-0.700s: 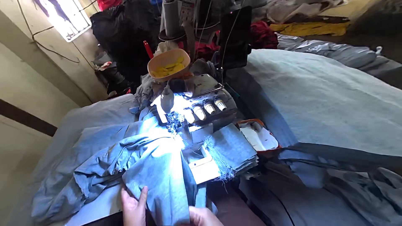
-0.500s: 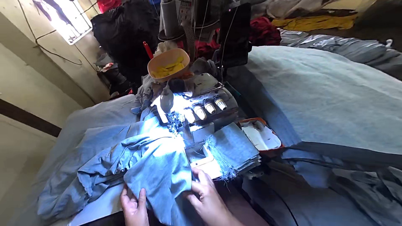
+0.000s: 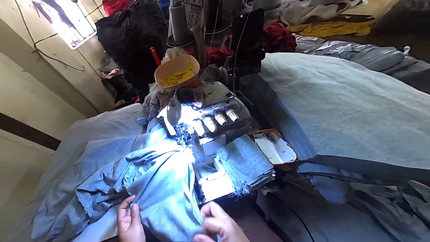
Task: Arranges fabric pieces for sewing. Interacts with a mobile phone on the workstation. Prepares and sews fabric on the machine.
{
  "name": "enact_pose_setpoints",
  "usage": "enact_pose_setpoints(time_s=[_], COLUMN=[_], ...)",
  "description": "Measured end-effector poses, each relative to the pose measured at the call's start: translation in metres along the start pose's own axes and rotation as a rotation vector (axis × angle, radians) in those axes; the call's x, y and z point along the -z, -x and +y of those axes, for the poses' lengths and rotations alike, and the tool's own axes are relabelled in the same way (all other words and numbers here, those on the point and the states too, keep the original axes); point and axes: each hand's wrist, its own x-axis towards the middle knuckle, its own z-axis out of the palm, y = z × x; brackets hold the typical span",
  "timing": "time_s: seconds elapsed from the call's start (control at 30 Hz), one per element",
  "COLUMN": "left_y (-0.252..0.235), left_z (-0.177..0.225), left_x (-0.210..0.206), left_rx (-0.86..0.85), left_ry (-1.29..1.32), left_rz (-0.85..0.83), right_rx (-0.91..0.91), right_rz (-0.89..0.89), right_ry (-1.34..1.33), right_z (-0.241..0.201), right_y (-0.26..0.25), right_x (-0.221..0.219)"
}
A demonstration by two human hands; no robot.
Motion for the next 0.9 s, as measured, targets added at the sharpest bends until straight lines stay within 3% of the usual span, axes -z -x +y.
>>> enact_pose_setpoints(time_s=[0.13, 0.23, 0.3, 0.37, 0.43, 0.53, 0.6, 0.7, 0.8, 0.9], left_y=[0.006, 0.004, 0.002, 0.004, 0.006, 0.004, 0.006, 0.007, 0.008, 0.006], left_z=[-0.006, -0.007, -0.005, -0.002, 0.000, 0.006, 0.006, 0.002, 0.003, 0.006], left_x=[-0.004, 0.000, 0.002, 0.003, 0.004, 0.006, 0.004, -0.002, -0.003, 0.004], left_rx=[0.010, -0.012, -0.043, -0.033, -0.051, -0.115, -0.116, -0.067, -0.065, -0.099], left_ry=[-0.027, -0.049, -0.067, -0.059, -0.043, -0.038, -0.040, -0.017, 0.005, -0.002], left_rz=[0.001, -0.008, -0.023, -0.013, 0.012, 0.027, 0.043, 0.057, 0.070, 0.081], right_rx=[-0.076, 0.133, 0.172, 0.050, -0.053, -0.063, -0.047, -0.126, -0.067, -0.057], right_rz=[0.047, 0.206, 0.225, 0.053, -0.160, -0.171, -0.005, 0.026, 0.057, -0.081], right_ry=[0.274, 0.717, 0.815, 0.703, 0.394, -0.139, 0.036, 0.344, 0.202, 0.014], right_z=[0.029, 0.042, 0.044, 0.035, 0.027, 0.029, 0.032, 0.039, 0.043, 0.031], right_y=[-0.028, -0.051, -0.062, -0.063, -0.058, -0.043, -0.041, -0.050, -0.048, -0.034], right_x=[-0.004, -0.011, -0.010, -0.005, 0.008, 0.020, 0.019, 0.005, -0.010, 0.004])
